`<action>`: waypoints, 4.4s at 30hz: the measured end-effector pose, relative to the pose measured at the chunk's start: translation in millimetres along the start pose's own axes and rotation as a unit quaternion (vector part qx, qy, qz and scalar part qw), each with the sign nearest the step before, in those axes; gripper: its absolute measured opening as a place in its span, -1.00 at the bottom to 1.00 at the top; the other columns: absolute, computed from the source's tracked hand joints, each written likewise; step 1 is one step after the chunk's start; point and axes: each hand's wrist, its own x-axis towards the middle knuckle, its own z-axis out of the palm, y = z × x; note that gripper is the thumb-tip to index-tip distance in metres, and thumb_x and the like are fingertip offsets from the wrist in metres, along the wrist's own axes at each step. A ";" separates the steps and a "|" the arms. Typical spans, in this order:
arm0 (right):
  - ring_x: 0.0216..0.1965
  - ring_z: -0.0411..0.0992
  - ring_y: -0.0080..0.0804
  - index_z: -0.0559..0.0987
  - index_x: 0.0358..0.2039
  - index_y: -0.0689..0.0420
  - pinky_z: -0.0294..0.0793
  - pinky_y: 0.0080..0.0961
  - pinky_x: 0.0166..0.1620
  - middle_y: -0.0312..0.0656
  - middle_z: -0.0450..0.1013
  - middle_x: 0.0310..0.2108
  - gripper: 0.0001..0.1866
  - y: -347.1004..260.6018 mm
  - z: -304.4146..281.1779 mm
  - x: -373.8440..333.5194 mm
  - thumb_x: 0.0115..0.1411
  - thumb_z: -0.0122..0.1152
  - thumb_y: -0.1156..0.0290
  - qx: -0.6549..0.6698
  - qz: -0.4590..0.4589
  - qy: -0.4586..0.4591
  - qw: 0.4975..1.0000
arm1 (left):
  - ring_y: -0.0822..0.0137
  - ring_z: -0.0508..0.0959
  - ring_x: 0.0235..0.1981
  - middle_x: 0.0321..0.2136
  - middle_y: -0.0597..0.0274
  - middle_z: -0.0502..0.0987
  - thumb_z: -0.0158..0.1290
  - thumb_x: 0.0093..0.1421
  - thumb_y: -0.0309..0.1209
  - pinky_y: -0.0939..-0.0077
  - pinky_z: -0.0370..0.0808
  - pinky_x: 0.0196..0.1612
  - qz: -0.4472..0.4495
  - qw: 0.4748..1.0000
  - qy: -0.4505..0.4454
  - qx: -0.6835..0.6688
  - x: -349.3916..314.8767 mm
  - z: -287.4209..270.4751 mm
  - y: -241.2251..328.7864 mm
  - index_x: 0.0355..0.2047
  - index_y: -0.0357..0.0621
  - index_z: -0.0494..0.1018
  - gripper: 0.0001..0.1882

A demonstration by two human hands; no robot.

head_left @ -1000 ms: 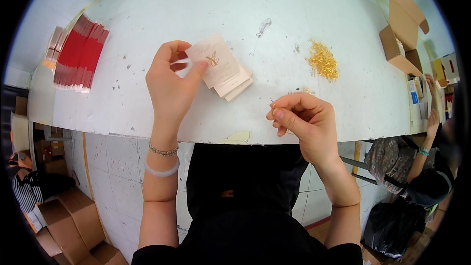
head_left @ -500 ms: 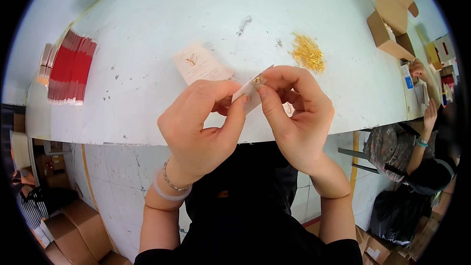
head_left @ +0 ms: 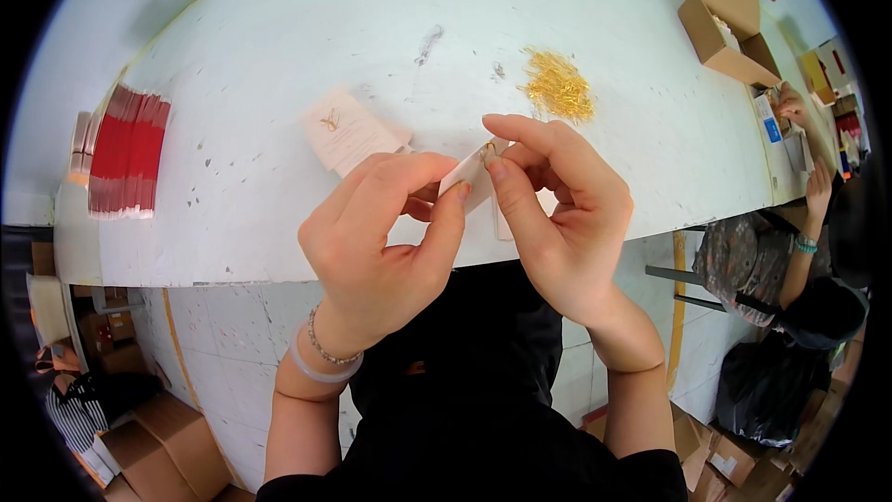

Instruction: The person assembles small cards by inserting gold pins into pre-punched holes. They repeatedly pick up a card, insert a pin, and place the finished card into a cardboard box.

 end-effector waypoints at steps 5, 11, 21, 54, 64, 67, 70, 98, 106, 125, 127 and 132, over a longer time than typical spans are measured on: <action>-0.39 0.41 -0.67 0.56 -0.14 0.31 0.44 -0.70 -0.33 -0.30 0.46 -0.39 -0.79 0.5 -13.1 0.4 0.19 0.13 0.71 -0.016 0.009 -0.014 1.000 | 0.36 0.54 -0.55 -0.51 0.17 0.57 0.22 -0.05 -0.72 0.61 0.47 -0.51 0.092 0.990 -0.056 0.094 2.4 -0.6 5.1 -0.38 -0.26 0.57 -0.80; -0.44 0.45 -0.66 0.57 -0.27 0.32 0.41 -0.76 -0.43 -0.22 0.55 -0.39 -0.91 -7.4 -44.0 16.9 0.19 0.20 0.63 0.035 0.160 -0.079 0.983 | 0.33 0.54 -0.54 -0.51 0.16 0.58 0.20 -0.02 -0.70 0.60 0.42 -0.51 0.161 0.968 -0.127 0.146 23.1 0.8 9.5 -0.36 -0.25 0.62 -0.81; -0.51 0.16 -0.63 0.61 -0.47 0.18 0.19 -0.64 -0.41 -0.34 0.37 -0.47 -0.91 35.8 -77.3 51.9 0.04 0.30 0.44 0.013 0.124 -0.140 0.982 | 0.45 0.61 -0.46 -0.42 0.20 0.63 0.19 0.07 -0.62 0.65 0.52 -0.47 -0.272 0.919 -0.195 -0.207 19.2 28.5 1.3 -0.22 -0.25 0.52 -0.76; -0.24 0.42 -0.22 0.58 -0.40 0.18 0.46 -0.35 -0.28 -0.16 0.43 -0.33 -0.92 100.5 -44.0 68.3 0.04 0.27 0.53 -0.350 -0.018 -0.094 0.932 | 0.55 0.38 -0.48 -0.26 0.28 0.42 0.29 -0.03 -0.55 0.70 0.42 -0.51 -0.188 0.951 -0.246 0.001 -14.0 47.2 -53.5 -0.25 -0.21 0.53 -0.70; -0.46 0.41 -0.45 0.53 -0.40 0.24 0.42 -0.55 -0.32 -0.24 0.49 -0.44 -0.95 80.6 -35.0 71.3 0.11 0.24 0.58 -0.306 0.052 -0.105 0.945 | 0.57 0.42 -0.50 -0.32 0.26 0.48 0.19 0.09 -0.59 0.73 0.35 -0.58 -0.180 0.968 -0.168 -0.040 -16.0 28.0 -46.4 -0.25 -0.24 0.52 -0.81; -0.51 0.44 -0.32 0.55 -0.42 0.24 0.43 -0.47 -0.38 -0.15 0.49 -0.51 -0.98 42.7 -27.2 52.1 0.10 0.20 0.61 -0.133 0.069 -0.159 0.976 | 0.59 0.42 -0.53 -0.42 0.29 0.51 0.14 0.15 -0.59 0.73 0.30 -0.59 -0.157 0.980 -0.121 -0.036 -13.2 18.6 -43.2 -0.29 -0.24 0.53 -0.90; -0.53 0.42 -0.38 0.57 -0.39 0.22 0.41 -0.55 -0.41 -0.15 0.49 -0.49 -0.95 17.3 -18.4 36.6 0.10 0.22 0.62 -0.099 0.013 -0.184 0.978 | 0.56 0.40 -0.59 -0.51 0.29 0.49 0.12 0.17 -0.57 0.69 0.27 -0.60 -0.129 0.985 -0.101 -0.044 -9.9 11.1 -37.6 -0.36 -0.24 0.52 -0.97; -0.57 0.43 -0.52 0.51 -0.41 0.26 0.41 -0.59 -0.50 -0.13 0.52 -0.54 -0.94 -3.0 20.8 27.1 0.10 0.21 0.58 0.204 0.277 -0.184 0.921 | 0.46 0.32 -0.63 -0.64 0.29 0.42 0.07 0.19 -0.57 0.57 0.28 -0.57 -0.079 0.996 -0.011 -0.039 -20.7 -25.3 -34.2 -0.47 -0.25 0.46 -0.91; -0.53 0.44 -0.46 0.54 -0.29 0.25 0.44 -0.59 -0.49 -0.18 0.50 -0.46 -0.79 -1.6 30.0 12.5 0.02 0.28 0.71 -0.190 -0.191 -0.119 0.956 | 0.63 0.22 -0.62 -0.67 0.41 0.38 0.01 0.31 -0.45 0.65 0.17 -0.58 -0.269 0.946 -0.038 -0.176 -14.2 -31.1 -21.3 -0.47 -0.28 0.44 -0.78; -0.47 0.51 -0.48 0.58 -0.31 0.30 0.52 -0.63 -0.40 -0.17 0.52 -0.48 -0.90 -9.1 24.9 11.3 0.14 0.20 0.62 0.036 0.077 -0.132 0.988 | 0.51 0.30 -0.60 -0.60 0.31 0.41 0.01 0.30 -0.47 0.58 0.26 -0.52 -0.222 0.963 -0.034 -0.150 -17.4 -23.4 -22.9 -0.44 -0.26 0.43 -0.84; -0.47 0.51 -0.57 0.58 -0.33 0.32 0.53 -0.67 -0.37 -0.19 0.54 -0.48 -0.92 -13.4 17.1 16.7 0.19 0.18 0.58 0.105 0.203 -0.159 0.960 | 0.41 0.34 -0.61 -0.58 0.27 0.43 0.04 0.27 -0.48 0.53 0.30 -0.51 -0.138 0.986 -0.065 -0.068 -13.9 -27.1 -25.6 -0.42 -0.25 0.44 -0.87; -0.46 0.49 -0.62 0.55 -0.32 0.33 0.53 -0.67 -0.37 -0.23 0.54 -0.46 -0.92 -6.8 12.6 18.2 0.23 0.15 0.57 0.079 0.222 -0.182 0.955 | 0.16 0.44 -0.46 -0.45 0.18 0.49 0.15 0.16 -0.45 0.38 0.41 -0.39 -0.103 0.985 -0.136 0.007 1.8 -42.9 -38.7 -0.33 -0.24 0.45 -0.86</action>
